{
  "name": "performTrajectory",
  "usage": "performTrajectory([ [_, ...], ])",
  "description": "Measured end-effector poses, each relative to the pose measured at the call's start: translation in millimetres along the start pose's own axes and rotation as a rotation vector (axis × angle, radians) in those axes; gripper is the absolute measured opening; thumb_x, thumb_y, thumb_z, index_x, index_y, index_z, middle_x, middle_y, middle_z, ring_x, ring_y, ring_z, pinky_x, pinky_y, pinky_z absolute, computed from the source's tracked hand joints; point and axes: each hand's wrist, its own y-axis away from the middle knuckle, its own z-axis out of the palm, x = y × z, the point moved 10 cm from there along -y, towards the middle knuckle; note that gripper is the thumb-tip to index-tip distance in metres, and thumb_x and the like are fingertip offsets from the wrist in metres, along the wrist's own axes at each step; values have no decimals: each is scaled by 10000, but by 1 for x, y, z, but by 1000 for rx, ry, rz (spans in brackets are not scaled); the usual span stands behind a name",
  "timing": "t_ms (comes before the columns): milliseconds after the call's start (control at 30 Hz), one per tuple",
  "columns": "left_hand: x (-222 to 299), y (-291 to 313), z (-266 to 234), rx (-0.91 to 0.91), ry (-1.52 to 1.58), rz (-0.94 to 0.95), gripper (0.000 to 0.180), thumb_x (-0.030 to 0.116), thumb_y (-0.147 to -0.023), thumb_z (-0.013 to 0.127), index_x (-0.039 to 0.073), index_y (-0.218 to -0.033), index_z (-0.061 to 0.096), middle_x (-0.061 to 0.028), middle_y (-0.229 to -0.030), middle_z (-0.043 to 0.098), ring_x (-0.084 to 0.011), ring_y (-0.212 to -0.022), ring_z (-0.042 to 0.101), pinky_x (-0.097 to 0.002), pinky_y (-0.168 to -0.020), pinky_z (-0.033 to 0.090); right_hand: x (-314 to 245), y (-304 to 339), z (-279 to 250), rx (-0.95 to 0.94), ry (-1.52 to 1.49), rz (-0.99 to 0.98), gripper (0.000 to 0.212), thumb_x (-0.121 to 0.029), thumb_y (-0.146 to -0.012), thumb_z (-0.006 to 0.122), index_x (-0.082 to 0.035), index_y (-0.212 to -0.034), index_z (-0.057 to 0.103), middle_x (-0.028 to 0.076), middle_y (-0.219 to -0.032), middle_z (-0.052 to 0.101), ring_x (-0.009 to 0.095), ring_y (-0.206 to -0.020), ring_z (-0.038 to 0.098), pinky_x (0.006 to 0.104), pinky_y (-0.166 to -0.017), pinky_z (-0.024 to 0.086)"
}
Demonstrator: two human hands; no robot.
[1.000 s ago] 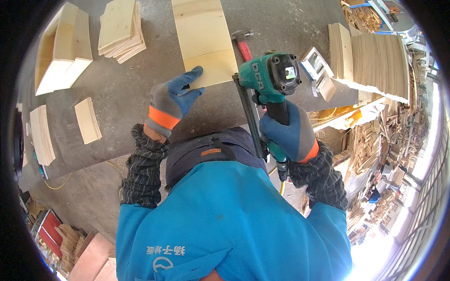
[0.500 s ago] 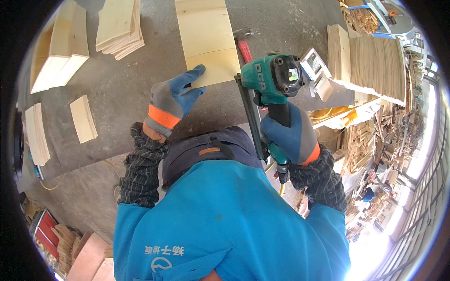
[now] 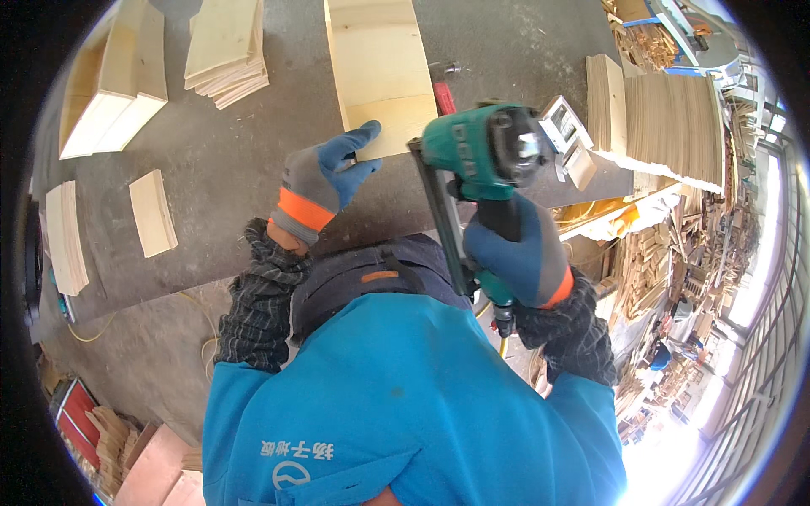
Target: Assembling wooden boxes by fastening wood panels together using a pneumatic nail gun and a hammer.
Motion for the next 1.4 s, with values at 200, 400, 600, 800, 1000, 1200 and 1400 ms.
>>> performTrajectory([
  [200,8,2,-5,31,96,96,502,82,-912,834,105,-1402,725,-117,-1326,772,-228,-1127,782,-351,-954,640,3,-18,31,-30,-48,-1,385,-177,-890,734,47,-1202,704,31,-937,701,81,-845,614,304,-783,548],
  [400,6,2,-6,-2,33,79,508,35,-900,806,116,-1397,732,-129,-1304,777,-256,-1114,789,-357,-947,637,3,-21,42,-24,36,32,430,-197,-873,737,52,-1222,708,54,-938,719,93,-842,639,319,-766,564],
  [600,9,2,-9,32,25,108,481,121,-912,822,176,-1382,739,-118,-1255,779,-300,-998,795,-383,-861,641,-3,-20,46,-25,38,15,415,-177,-884,724,48,-1232,710,54,-934,717,94,-834,641,319,-755,562],
  [800,13,2,-11,53,28,117,476,139,-908,852,145,-1373,751,-133,-1248,791,-258,-1042,807,-353,-908,640,-8,-11,42,-24,-68,-6,388,-159,-891,711,44,-1223,702,42,-911,701,87,-797,634,313,-720,549],
  [1000,6,0,-5,12,-36,44,465,151,-914,860,143,-1367,754,-137,-1266,784,-253,-1048,806,-351,-910,641,0,-5,19,60,36,55,333,-181,-898,701,44,-1143,691,40,-856,679,97,-758,641,307,-686,543],
  [1200,8,2,-7,25,64,59,472,132,-917,856,140,-1376,749,-131,-1291,781,-232,-1044,805,-347,-922,641,7,-9,19,66,-6,37,263,-177,-891,678,39,-1040,658,59,-779,660,128,-680,630,308,-633,523],
  [1400,4,1,-4,17,94,28,470,131,-919,853,137,-1377,748,-137,-1281,786,-228,-1031,805,-345,-911,645,6,-12,16,34,15,33,380,-202,-906,686,45,-1195,697,39,-822,667,103,-729,633,300,-678,539],
])
